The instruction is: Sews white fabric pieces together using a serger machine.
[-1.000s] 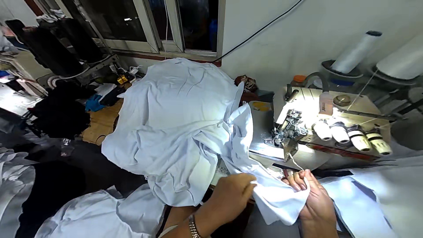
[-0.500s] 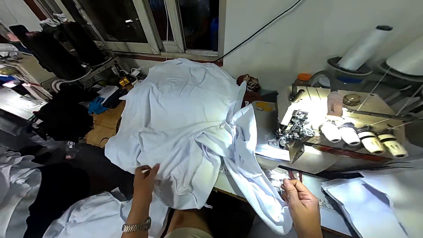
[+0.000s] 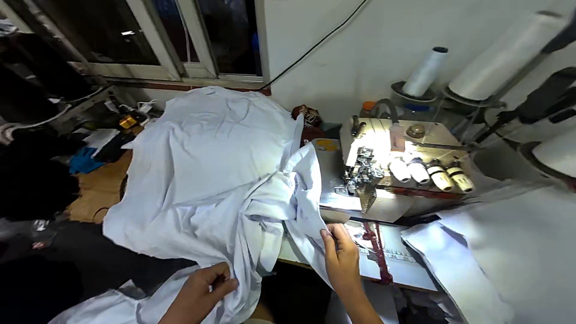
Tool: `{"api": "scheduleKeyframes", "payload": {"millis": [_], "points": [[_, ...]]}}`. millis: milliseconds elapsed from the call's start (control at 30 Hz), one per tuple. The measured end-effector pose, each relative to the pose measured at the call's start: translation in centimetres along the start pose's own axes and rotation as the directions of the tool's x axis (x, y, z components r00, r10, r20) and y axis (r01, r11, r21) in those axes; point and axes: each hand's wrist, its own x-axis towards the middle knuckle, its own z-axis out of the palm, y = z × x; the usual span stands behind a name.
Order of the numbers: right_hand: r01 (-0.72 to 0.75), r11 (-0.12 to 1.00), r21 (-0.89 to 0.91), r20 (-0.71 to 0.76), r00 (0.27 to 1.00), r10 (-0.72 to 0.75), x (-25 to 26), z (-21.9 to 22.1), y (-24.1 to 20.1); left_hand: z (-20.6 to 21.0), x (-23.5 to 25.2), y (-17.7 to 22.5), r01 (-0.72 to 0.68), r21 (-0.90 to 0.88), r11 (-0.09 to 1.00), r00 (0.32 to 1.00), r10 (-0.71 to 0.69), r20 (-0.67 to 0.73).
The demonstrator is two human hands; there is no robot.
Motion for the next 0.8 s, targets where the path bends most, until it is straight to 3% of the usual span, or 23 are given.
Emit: {"api": "scheduleKeyframes", "payload": {"millis": [100,167,300,467,500,567,600,667,733,800], "points": [[-0.064,0.990,0.129,0.039,0.997,0.059,0.1,0.1,0.7,0.8,0.5,1.3,-0.020,0.080,0.997,0.991,0.008,0.137],[-0.093,0.976,0.199,0.055,0.995,0.084,0.1,0.3,1.3,1.4,1.1,2.2,-0.005,0.115,0.993,0.988,-0.013,0.153],[-0.029,0.982,0.188,0.042,0.999,0.022,-0.2,0.6,1.8,2.4,1.7,4.1,0.043,0.180,0.983,0.992,-0.064,0.111],[0.017,0.985,0.171,0.113,0.993,-0.036,-0.7,0.6,2.2,2.4,2.2,6.1,0.102,0.280,0.955,0.964,-0.164,0.210],[0.029,0.977,0.209,0.162,0.985,-0.064,-0.9,0.4,2.1,2.4,2.5,7.0,0.057,0.277,0.959,0.982,-0.103,0.156],[0.045,0.953,0.300,0.314,0.939,-0.144,-1.5,-0.8,0.7,3.0,3.6,9.0,-0.178,0.318,0.931,0.984,0.179,0.026],[0.051,0.943,0.329,0.397,0.898,-0.187,-1.9,-1.5,-0.5,3.3,4.6,10.2,-0.333,0.342,0.878,0.939,0.343,0.034],[0.079,0.923,0.377,0.516,0.810,-0.280,-2.5,-3.4,-2.9,3.9,6.8,12.3,-0.593,0.312,0.742,0.805,0.549,0.223],[0.084,0.896,0.437,0.572,0.742,-0.348,-2.0,-6.4,-4.9,4.4,9.3,13.7,-0.726,0.226,0.649,0.675,0.611,0.415],[0.080,0.879,0.470,0.562,0.741,-0.368,-1.0,-10.3,-6.2,5.0,11.5,14.3,-0.783,0.173,0.597,0.592,0.630,0.503]]}}
